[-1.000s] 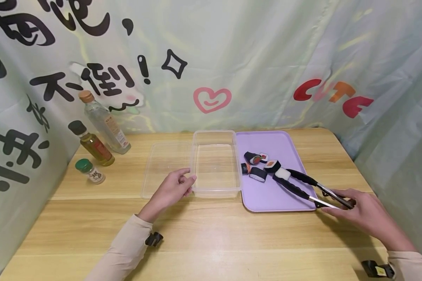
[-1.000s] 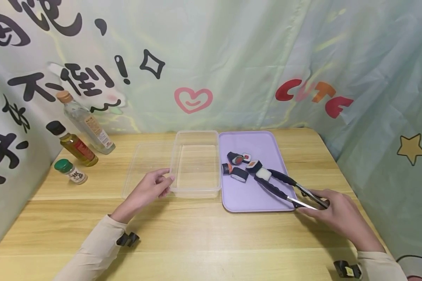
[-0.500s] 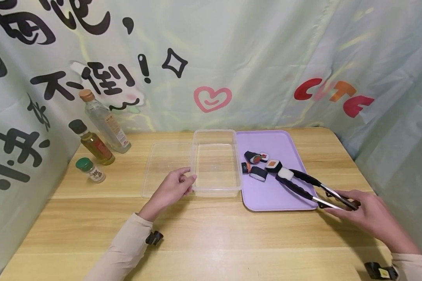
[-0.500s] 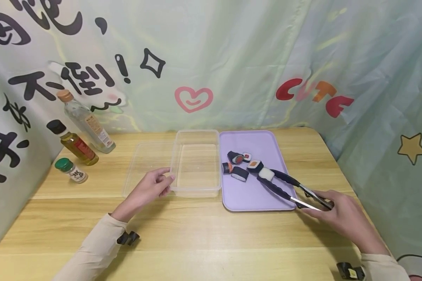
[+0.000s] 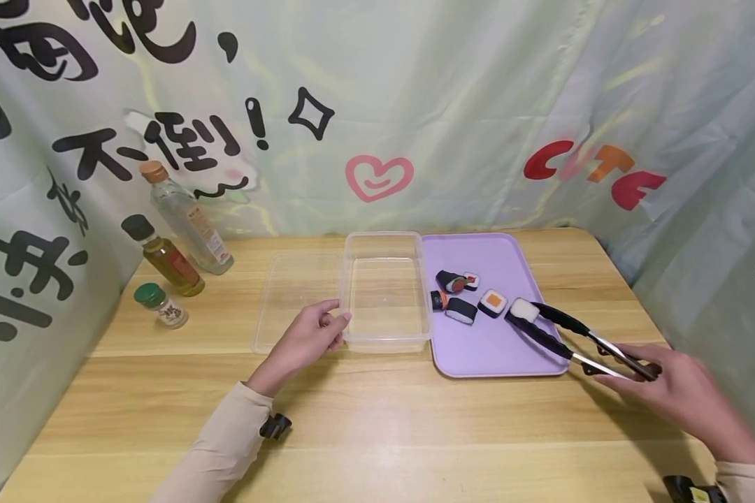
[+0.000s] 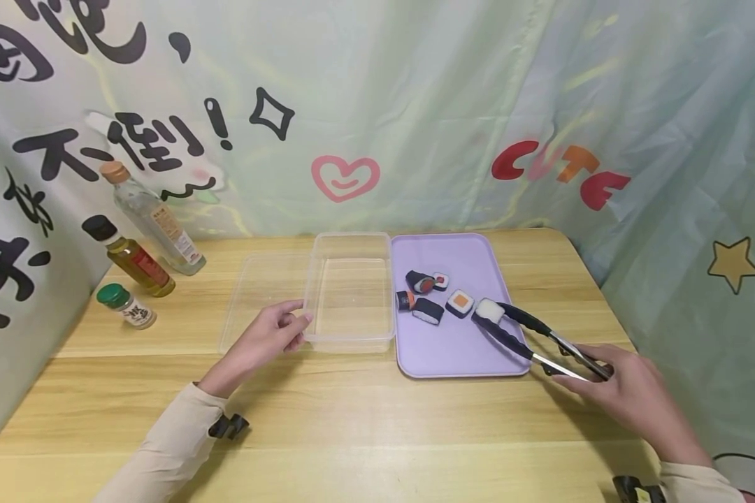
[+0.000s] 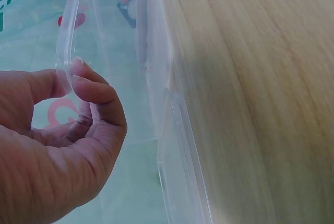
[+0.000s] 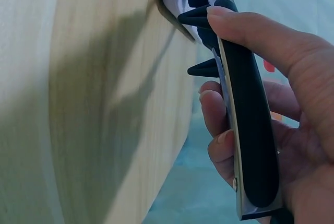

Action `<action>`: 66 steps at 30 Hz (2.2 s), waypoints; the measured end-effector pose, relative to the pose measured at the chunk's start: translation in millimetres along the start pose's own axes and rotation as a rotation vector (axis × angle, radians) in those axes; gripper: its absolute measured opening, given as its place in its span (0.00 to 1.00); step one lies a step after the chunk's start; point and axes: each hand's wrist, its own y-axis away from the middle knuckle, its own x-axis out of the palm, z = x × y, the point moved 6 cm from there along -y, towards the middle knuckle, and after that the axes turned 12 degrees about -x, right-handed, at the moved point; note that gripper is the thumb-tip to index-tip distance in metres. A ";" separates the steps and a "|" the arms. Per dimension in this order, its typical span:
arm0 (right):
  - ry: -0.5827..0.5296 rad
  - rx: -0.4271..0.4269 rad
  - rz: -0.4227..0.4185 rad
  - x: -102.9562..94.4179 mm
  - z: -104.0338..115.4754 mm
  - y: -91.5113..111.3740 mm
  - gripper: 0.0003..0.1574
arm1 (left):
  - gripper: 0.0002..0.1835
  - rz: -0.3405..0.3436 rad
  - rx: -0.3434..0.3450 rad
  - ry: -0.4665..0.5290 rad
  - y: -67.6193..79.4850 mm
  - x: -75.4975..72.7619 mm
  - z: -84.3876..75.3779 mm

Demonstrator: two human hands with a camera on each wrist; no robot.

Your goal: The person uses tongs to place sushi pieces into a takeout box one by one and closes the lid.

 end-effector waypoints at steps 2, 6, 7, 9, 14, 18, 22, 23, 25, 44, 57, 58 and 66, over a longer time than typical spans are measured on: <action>0.002 0.007 -0.005 -1.7 0.1 0.7 0.39 | 0.32 0.000 0.000 0.002 0.1 0.1 0.2; -0.010 -0.002 -0.033 -7.7 3.6 0.1 0.38 | 0.32 -0.001 -0.004 0.003 0.6 0.3 0.3; -0.016 -0.010 -0.043 -9.6 5.3 -0.7 0.38 | 0.32 0.000 -0.004 0.002 0.7 0.5 0.3; -0.032 -0.027 -0.063 -13.8 9.0 -3.4 0.37 | 0.32 -0.001 -0.005 0.000 1.0 0.5 0.0; -0.058 -0.066 -0.098 -21.0 19.9 -14.1 0.34 | 0.32 -0.001 -0.003 -0.004 1.3 0.4 -1.2; -0.064 -0.091 -0.094 -23.2 28.9 -25.0 0.34 | 0.32 -0.001 0.001 -0.008 1.3 0.1 -1.3; -0.072 -0.112 -0.073 -22.2 38.2 -36.4 0.34 | 0.32 0.001 -0.001 -0.005 1.1 0.0 -0.8; -0.078 -0.119 -0.069 -21.7 40.4 -39.3 0.34 | 0.32 0.002 -0.001 -0.005 1.0 0.0 -0.8; -0.088 -0.128 -0.067 -20.7 44.6 -45.1 0.34 | 0.32 0.005 -0.001 -0.005 0.7 0.2 -0.5; -0.134 -0.237 -0.022 -3.0 87.8 -105.8 0.34 | 0.32 0.000 0.020 -0.032 0.8 -0.4 -3.5; -0.162 -0.280 0.048 22.3 110.3 -141.8 0.40 | 0.32 0.005 0.014 -0.025 -0.7 0.0 -1.6; -0.173 -0.282 0.055 24.1 111.7 -144.4 0.40 | 0.32 0.004 0.012 -0.025 -0.6 0.0 -1.6; -0.239 -0.284 0.110 41.2 122.5 -163.3 0.38 | 0.31 -0.004 0.014 -0.019 -1.0 0.1 -2.7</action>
